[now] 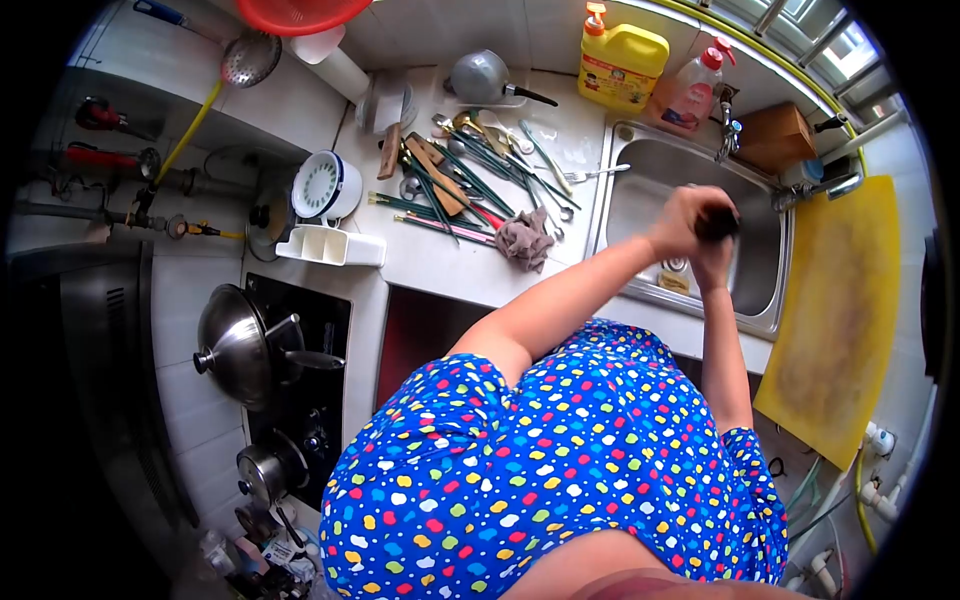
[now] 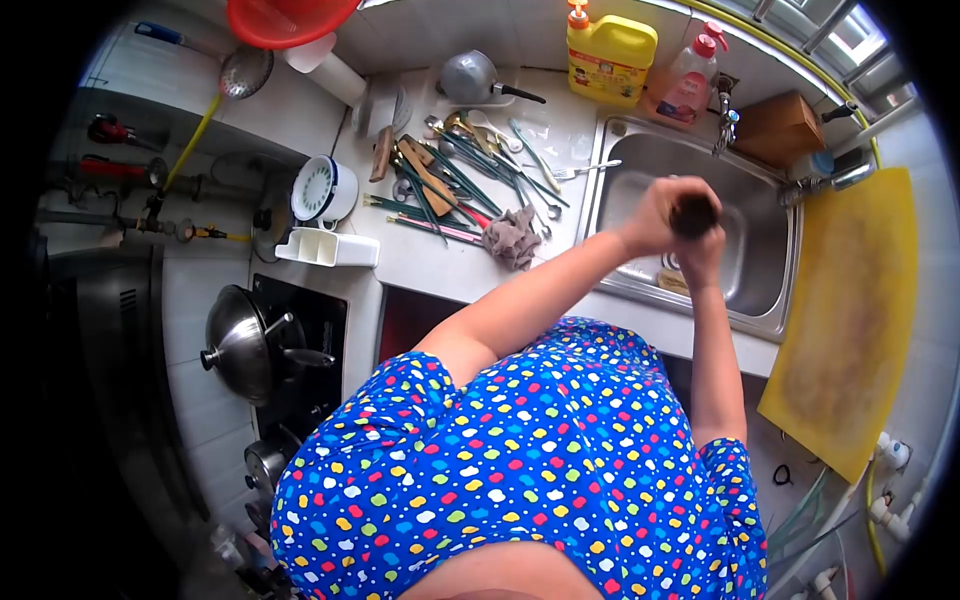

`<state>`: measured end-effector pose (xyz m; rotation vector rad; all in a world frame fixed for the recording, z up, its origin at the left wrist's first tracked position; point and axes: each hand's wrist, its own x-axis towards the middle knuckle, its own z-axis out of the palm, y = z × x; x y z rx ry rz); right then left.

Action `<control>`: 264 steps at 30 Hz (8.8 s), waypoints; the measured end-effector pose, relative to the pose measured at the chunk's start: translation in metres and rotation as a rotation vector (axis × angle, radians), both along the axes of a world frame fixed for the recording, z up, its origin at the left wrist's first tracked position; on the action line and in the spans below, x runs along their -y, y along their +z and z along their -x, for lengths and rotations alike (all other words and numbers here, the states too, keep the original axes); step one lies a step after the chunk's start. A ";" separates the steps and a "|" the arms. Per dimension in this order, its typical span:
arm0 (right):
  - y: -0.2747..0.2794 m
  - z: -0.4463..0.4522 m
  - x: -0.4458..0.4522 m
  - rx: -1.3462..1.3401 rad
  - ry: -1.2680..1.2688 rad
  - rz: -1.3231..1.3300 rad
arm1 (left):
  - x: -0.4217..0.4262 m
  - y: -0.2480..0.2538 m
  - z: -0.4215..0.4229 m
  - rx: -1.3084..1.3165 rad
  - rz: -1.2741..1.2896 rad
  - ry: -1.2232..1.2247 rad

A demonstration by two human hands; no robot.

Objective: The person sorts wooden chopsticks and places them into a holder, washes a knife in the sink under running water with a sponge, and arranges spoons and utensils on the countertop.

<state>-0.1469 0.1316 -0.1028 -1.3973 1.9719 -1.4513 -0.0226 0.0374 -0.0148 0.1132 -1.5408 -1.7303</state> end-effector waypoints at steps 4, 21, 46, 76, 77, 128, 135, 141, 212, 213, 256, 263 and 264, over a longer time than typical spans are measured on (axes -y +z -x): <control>0.004 -0.033 0.018 0.008 0.080 -0.098 | 0.024 -0.078 0.013 0.095 -0.407 0.136; 0.057 -0.038 0.036 1.101 0.412 -0.312 | 0.086 -0.029 0.028 0.472 -1.026 -0.080; 0.035 -0.076 -0.001 1.434 0.434 0.038 | 0.047 -0.013 -0.124 0.556 0.598 0.670; 0.013 0.001 -0.060 1.469 0.201 0.362 | -0.026 0.051 -0.286 1.113 0.950 0.757; 0.012 0.001 -0.056 1.475 0.199 0.351 | -0.024 0.053 -0.273 1.029 0.948 0.680; 0.004 -0.062 -0.007 1.642 0.124 0.175 | 0.011 0.013 -0.161 0.894 1.264 0.063; 0.005 -0.066 -0.007 1.595 0.066 0.166 | -0.004 0.000 -0.115 0.648 0.802 0.156; 0.003 -0.076 -0.003 1.524 -0.039 0.221 | -0.018 -0.026 -0.070 0.690 0.536 0.053; 0.025 -0.055 -0.006 1.890 0.366 0.475 | 0.002 0.003 -0.045 0.551 0.549 0.323; 0.025 -0.054 -0.004 1.890 0.364 0.489 | 0.002 0.005 -0.045 0.579 0.595 0.316; 0.026 -0.073 0.004 1.701 0.301 0.348 | -0.004 0.021 -0.052 1.102 0.704 0.055; 0.033 -0.075 0.003 1.600 0.220 0.294 | -0.018 0.014 -0.047 1.208 0.978 0.249; 0.032 -0.075 0.003 1.601 0.227 0.288 | -0.018 0.013 -0.047 1.182 0.957 0.250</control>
